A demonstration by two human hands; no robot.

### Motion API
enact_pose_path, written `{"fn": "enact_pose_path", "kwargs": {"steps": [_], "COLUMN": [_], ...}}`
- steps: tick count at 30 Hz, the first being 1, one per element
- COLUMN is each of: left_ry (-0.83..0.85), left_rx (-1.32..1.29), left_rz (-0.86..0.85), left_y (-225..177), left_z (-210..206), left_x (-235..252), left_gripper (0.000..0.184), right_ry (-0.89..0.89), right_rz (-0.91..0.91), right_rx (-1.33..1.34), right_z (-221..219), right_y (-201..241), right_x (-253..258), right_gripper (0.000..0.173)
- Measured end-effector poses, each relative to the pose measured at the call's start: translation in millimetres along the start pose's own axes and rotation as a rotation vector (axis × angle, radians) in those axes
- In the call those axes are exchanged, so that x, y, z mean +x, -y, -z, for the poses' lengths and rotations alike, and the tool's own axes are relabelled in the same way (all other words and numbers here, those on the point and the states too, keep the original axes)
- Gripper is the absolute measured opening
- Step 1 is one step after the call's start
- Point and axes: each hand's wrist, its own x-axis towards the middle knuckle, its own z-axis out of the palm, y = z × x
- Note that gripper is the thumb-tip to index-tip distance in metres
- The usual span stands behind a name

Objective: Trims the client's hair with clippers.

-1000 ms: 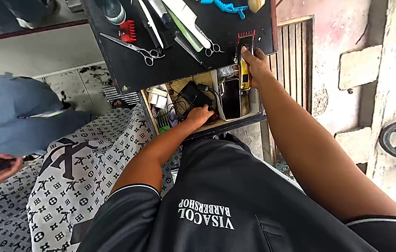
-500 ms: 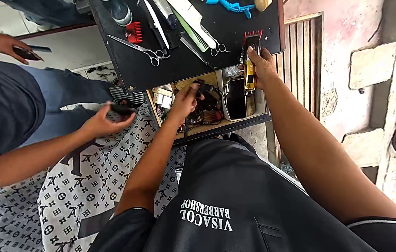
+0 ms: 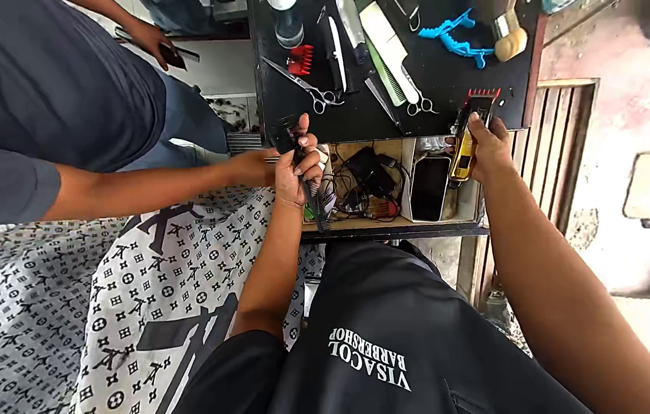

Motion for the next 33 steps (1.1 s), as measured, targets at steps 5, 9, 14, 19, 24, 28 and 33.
{"fn": "enact_pose_path", "kwargs": {"steps": [5,9,14,19,24,28,33], "left_ry": [-0.019,-0.090,-0.065,-0.135,-0.278,-0.307,-0.514], "left_rx": [0.035,0.103,0.048,0.122,0.235,0.294,0.477], "left_rz": [-0.154,-0.304,-0.367,-0.366,-0.395,-0.412,-0.356], "left_y": [-20.6,-27.6,-29.8,-38.9,-47.7,-49.7,-53.9], "left_z": [10.9,17.4,21.8,20.1,15.6,8.1,1.6], "left_x": [1.3,-5.4,-25.2,-51.0,-83.0,-108.3,-142.6], "left_gripper": [0.030,0.034,0.036,0.042,0.044,0.040,0.036], "right_ry": [-0.011,-0.011,-0.011,0.006,0.050,0.112,0.120], "right_rz": [0.002,-0.036,-0.086,-0.092,-0.069,-0.080,-0.101], "right_rx": [0.010,0.019,0.084,0.167,0.202,0.211,0.220], "right_z": [-2.3,1.2,4.5,13.2,25.9,34.4,34.1], "right_y": [0.4,3.5,8.6,1.8,-2.5,-10.0,-17.8], "right_x": [-1.1,-0.9,-5.0,-24.6,-50.1,-73.1,-96.7], "right_gripper": [0.054,0.055,0.053,0.046,0.038,0.039,0.034]}}
